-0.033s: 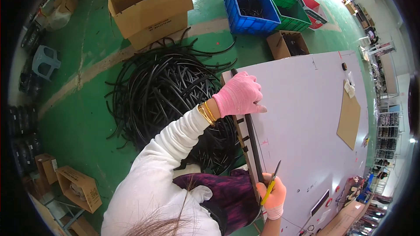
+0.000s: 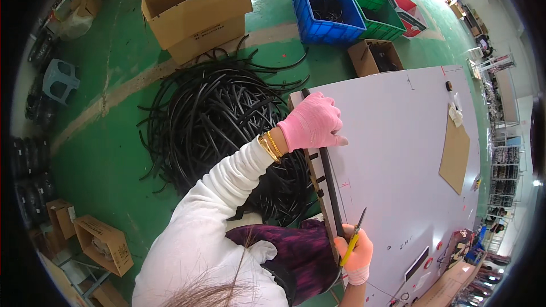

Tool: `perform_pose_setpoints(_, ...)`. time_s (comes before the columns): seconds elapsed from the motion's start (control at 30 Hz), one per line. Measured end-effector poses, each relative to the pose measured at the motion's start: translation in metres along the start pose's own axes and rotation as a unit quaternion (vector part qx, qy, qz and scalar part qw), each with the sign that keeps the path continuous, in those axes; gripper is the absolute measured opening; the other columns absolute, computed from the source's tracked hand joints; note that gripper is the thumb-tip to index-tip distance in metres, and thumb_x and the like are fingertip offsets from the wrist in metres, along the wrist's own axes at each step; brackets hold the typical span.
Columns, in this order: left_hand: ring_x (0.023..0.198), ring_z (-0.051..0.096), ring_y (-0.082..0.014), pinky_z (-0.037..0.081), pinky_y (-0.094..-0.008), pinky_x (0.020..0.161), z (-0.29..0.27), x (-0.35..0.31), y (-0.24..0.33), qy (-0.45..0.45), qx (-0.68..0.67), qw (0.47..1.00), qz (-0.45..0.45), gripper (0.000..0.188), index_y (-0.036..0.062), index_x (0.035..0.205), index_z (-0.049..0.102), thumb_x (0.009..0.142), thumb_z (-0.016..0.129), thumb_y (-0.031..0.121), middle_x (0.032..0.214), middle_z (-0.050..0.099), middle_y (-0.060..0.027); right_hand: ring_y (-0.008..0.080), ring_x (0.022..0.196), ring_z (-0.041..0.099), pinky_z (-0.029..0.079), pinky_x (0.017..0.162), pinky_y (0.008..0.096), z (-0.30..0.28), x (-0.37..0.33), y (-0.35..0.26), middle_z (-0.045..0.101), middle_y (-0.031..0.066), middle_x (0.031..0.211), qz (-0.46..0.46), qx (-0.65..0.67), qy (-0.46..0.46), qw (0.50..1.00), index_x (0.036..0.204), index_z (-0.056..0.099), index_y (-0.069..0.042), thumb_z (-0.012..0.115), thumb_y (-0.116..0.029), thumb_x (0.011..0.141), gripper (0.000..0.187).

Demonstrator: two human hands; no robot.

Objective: Measuring and cutting long black electrical cables to a specific length using scissors at a factory workbench.

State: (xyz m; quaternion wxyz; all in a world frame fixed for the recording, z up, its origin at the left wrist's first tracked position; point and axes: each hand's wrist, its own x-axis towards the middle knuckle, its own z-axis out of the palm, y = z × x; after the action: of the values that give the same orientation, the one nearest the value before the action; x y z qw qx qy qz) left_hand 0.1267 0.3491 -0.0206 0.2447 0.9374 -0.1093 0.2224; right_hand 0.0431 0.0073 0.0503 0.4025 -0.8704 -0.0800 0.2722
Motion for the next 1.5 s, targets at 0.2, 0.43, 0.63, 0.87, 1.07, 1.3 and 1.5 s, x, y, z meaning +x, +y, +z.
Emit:
perform_pose_setpoints(0.2,0.078,0.063,-0.0248,0.047,-0.04,0.075,0.006,-0.002,-0.003,0.06,0.006,0.998,0.009,0.035,0.0127,0.059,0.064,0.073,0.077,0.042,0.067,0.061,-0.0037,0.0124,0.078,0.065,0.053,0.073,0.0274,0.002,-0.001,-0.01,0.069,0.0083,0.087,-0.017,-0.008,0.016,1.0,0.112,0.067,0.006,0.076,-0.003,0.083,0.031)
perform_pose_setpoints(0.43,0.072,0.065,-0.0314,0.052,-0.0431,0.068,0.007,0.004,-0.008,0.033,0.038,0.998,0.021,0.024,0.0108,0.063,0.069,0.072,0.072,0.033,0.068,0.064,-0.0083,0.015,0.062,0.06,0.049,0.061,0.028,-0.047,-0.069,0.021,0.065,0.0078,0.073,0.147,0.177,-0.022,0.973,0.098,0.064,0.008,0.061,-0.003,0.082,0.019)
perform_pose_setpoints(0.63,0.069,0.054,-0.0343,0.042,-0.0448,0.061,0.006,0.005,-0.009,-0.001,-0.012,1.0,0.005,0.032,0.0024,0.063,0.053,0.078,0.074,0.021,0.068,0.051,-0.0143,0.0131,0.061,0.056,0.045,0.059,0.0282,-0.099,-0.157,0.079,0.062,0.004,0.069,0.173,0.121,0.015,0.977,0.088,0.062,0.002,0.061,-0.005,0.084,0.008)
perform_pose_setpoints(0.87,0.068,0.045,-0.0338,0.039,-0.0434,0.064,0.004,0.008,-0.004,-0.027,0.001,1.0,0.006,0.036,-0.0018,0.068,0.045,0.085,0.074,0.012,0.069,0.043,-0.0163,0.0186,0.066,0.063,0.05,0.063,0.034,-0.098,-0.158,0.12,0.067,0.0078,0.073,0.222,0.046,0.077,0.971,0.092,0.066,-0.001,0.074,-0.027,0.091,0.028)
perform_pose_setpoints(1.07,0.067,0.039,-0.0287,0.038,-0.04,0.065,0.01,0.007,-0.012,-0.041,-0.017,0.999,-0.024,0.038,-0.0034,0.071,0.041,0.088,0.072,0.01,0.069,0.037,-0.0151,0.0383,0.077,0.068,0.053,0.068,0.042,-0.089,-0.148,0.123,0.071,0.0153,0.08,0.23,-0.19,0.091,0.95,0.093,0.07,-0.007,0.077,-0.054,0.085,0.049)
perform_pose_setpoints(1.3,0.068,0.036,-0.0258,0.038,-0.0384,0.066,0.01,0.008,-0.01,-0.043,-0.018,0.998,-0.036,0.039,-0.0039,0.072,0.039,0.089,0.072,0.01,0.07,0.032,-0.0128,0.0351,0.075,0.071,0.055,0.066,0.0423,-0.086,-0.142,0.122,0.074,0.0125,0.08,0.203,-0.255,0.108,0.939,0.095,0.073,-0.01,0.074,-0.056,0.086,0.046)
perform_pose_setpoints(1.5,0.069,0.039,-0.0266,0.039,-0.0387,0.067,0.012,0.003,-0.032,-0.049,0.004,0.998,-0.027,0.037,-0.0034,0.073,0.042,0.089,0.072,0.011,0.071,0.037,-0.0131,0.0366,0.08,0.071,0.055,0.071,0.0431,-0.09,-0.137,0.123,0.074,0.0133,0.085,0.233,-0.277,0.087,0.928,0.102,0.072,-0.008,0.077,-0.053,0.085,0.048)
